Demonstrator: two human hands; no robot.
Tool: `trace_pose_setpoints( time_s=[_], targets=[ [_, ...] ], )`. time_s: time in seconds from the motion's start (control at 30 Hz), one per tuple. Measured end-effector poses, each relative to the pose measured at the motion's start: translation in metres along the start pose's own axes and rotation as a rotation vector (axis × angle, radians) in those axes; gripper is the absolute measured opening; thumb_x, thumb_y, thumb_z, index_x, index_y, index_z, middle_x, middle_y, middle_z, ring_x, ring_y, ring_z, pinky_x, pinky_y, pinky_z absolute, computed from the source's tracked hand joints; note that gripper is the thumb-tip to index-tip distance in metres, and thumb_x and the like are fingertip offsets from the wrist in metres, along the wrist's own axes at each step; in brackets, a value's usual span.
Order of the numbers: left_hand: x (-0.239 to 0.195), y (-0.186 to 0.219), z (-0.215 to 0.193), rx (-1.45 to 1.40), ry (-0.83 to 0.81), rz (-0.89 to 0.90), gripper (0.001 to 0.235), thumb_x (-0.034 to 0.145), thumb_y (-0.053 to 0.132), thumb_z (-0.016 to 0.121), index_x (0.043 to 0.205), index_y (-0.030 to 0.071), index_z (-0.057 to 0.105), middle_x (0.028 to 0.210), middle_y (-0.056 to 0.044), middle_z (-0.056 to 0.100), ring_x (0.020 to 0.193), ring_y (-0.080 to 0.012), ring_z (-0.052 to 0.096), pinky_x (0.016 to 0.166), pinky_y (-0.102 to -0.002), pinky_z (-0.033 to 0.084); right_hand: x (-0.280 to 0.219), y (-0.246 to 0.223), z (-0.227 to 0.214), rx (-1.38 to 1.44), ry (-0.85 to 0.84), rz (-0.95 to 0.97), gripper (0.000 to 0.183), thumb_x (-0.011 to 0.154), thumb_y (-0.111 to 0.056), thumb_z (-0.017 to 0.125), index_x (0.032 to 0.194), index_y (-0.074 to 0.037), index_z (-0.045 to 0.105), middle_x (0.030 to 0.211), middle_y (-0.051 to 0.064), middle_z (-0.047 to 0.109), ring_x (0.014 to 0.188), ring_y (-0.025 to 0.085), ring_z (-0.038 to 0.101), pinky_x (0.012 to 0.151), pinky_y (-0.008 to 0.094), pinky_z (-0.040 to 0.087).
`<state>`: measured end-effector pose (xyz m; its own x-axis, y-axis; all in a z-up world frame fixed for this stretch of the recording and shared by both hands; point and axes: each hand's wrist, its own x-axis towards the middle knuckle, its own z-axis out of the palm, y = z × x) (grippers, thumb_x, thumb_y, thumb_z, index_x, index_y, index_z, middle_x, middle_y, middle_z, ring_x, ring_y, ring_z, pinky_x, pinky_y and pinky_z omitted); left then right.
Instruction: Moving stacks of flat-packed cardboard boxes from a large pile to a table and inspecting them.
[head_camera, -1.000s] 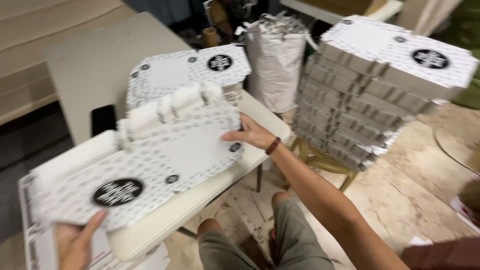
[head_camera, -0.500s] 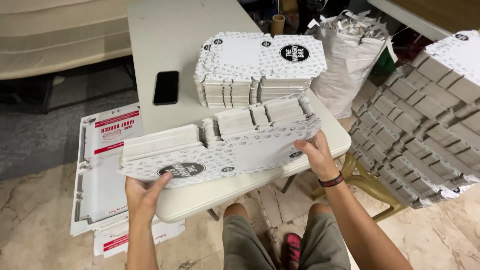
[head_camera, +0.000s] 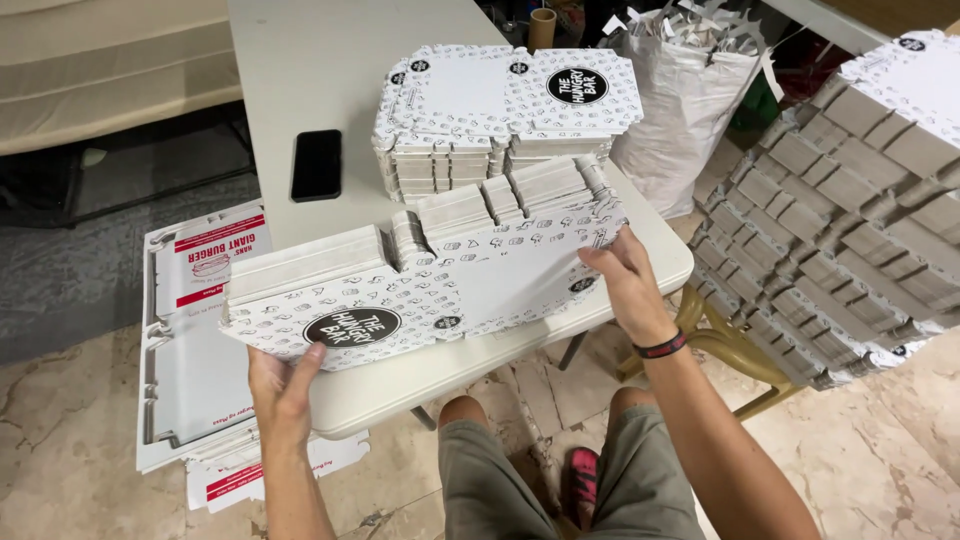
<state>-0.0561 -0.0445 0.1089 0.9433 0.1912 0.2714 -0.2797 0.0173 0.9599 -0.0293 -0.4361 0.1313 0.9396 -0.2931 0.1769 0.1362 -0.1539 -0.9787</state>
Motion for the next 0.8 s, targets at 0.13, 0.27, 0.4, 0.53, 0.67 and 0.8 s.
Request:
trace_pose_setpoints(
  time_s=[0.13, 0.27, 0.4, 0.53, 0.67, 0.8],
  targets=[
    [-0.001, -0.015, 0.0, 0.004, 0.022, 0.057, 0.077, 0.084, 0.015, 0.067, 0.152, 0.0, 0.035, 0.148, -0.016, 0.051, 0.137, -0.0273, 0.048, 0.121, -0.037, 0.035, 0.006, 0.015, -0.009, 0.114, 0.019, -0.057, 0.016, 0.093, -0.016, 0.048, 0.095, -0.005, 0.06, 0.103, 0.006, 0.063, 0.107, 0.021, 0.06, 0.102, 0.036, 0.048],
    [-0.005, -0.003, 0.008, 0.029, 0.06, 0.072, 0.079, 0.084, 0.007, 0.069, 0.153, 0.001, 0.03, 0.149, -0.019, 0.05, 0.138, -0.0302, 0.049, 0.121, -0.04, 0.037, -0.001, -0.008, -0.004, -0.034, -0.03, -0.059, 0.048, 0.103, -0.035, 0.06, 0.077, -0.021, 0.023, 0.077, -0.008, 0.02, 0.07, 0.009, 0.021, 0.07, 0.027, 0.023],
    [-0.003, -0.007, 0.012, -0.023, 0.027, 0.139, 0.085, 0.084, 0.003, 0.07, 0.156, 0.002, 0.025, 0.151, -0.019, 0.048, 0.139, -0.0303, 0.048, 0.12, -0.039, 0.039, -0.004, -0.006, 0.007, -0.179, 0.023, -0.139, 0.042, 0.103, -0.054, 0.048, 0.087, -0.017, 0.038, 0.081, -0.006, 0.027, 0.075, 0.01, 0.031, 0.069, 0.028, 0.029],
    [-0.003, 0.001, 0.01, -0.038, 0.044, 0.183, 0.093, 0.083, 0.001, 0.069, 0.16, 0.004, 0.017, 0.159, -0.02, 0.04, 0.147, -0.0318, 0.041, 0.125, -0.041, 0.032, -0.003, -0.016, 0.01, -0.193, 0.059, -0.13, 0.055, 0.1, -0.06, 0.048, 0.077, -0.019, 0.02, 0.075, -0.007, 0.016, 0.067, 0.008, 0.019, 0.061, 0.028, 0.02],
    [-0.001, 0.008, 0.01, 0.037, 0.023, 0.139, 0.09, 0.083, 0.0, 0.071, 0.157, 0.001, 0.02, 0.155, -0.021, 0.043, 0.142, -0.0325, 0.044, 0.122, -0.042, 0.035, 0.001, -0.007, 0.021, -0.119, 0.093, -0.192, 0.047, 0.102, -0.059, 0.043, 0.083, -0.017, 0.033, 0.079, -0.005, 0.028, 0.075, 0.011, 0.03, 0.071, 0.03, 0.031],
    [0.006, 0.017, 0.014, 0.197, 0.027, 0.184, 0.081, 0.092, 0.014, 0.067, 0.157, 0.002, 0.02, 0.158, -0.022, 0.038, 0.147, -0.0313, 0.037, 0.123, -0.04, 0.025, 0.008, 0.023, 0.035, -0.053, 0.314, -0.276, 0.052, 0.103, -0.062, 0.037, 0.078, -0.018, 0.025, 0.077, -0.006, 0.022, 0.071, 0.009, 0.025, 0.068, 0.029, 0.027]
  ],
)
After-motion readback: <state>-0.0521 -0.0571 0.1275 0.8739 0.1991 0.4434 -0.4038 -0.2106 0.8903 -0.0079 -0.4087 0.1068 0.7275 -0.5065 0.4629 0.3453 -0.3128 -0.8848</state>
